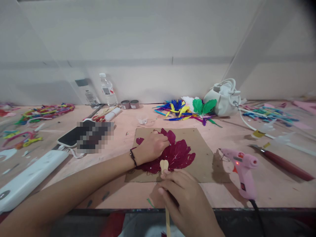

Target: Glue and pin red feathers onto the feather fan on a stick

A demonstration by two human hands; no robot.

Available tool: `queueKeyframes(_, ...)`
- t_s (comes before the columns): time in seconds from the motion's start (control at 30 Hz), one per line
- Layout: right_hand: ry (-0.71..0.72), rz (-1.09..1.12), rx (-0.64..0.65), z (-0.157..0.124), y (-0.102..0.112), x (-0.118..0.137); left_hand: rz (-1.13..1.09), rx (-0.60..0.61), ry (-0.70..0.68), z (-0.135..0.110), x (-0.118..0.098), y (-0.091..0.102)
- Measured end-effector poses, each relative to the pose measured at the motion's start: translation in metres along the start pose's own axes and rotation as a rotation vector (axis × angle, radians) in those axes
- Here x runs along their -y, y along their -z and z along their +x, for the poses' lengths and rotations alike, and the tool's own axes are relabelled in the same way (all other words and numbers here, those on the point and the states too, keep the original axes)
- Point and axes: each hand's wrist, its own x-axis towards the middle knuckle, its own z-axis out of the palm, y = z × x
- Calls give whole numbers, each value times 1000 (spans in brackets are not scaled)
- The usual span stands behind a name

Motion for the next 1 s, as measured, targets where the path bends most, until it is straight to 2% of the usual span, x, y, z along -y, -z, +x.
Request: queueKeyframes(1.0,16,3,-2,0,1,1,13,27,0,0,-1,3)
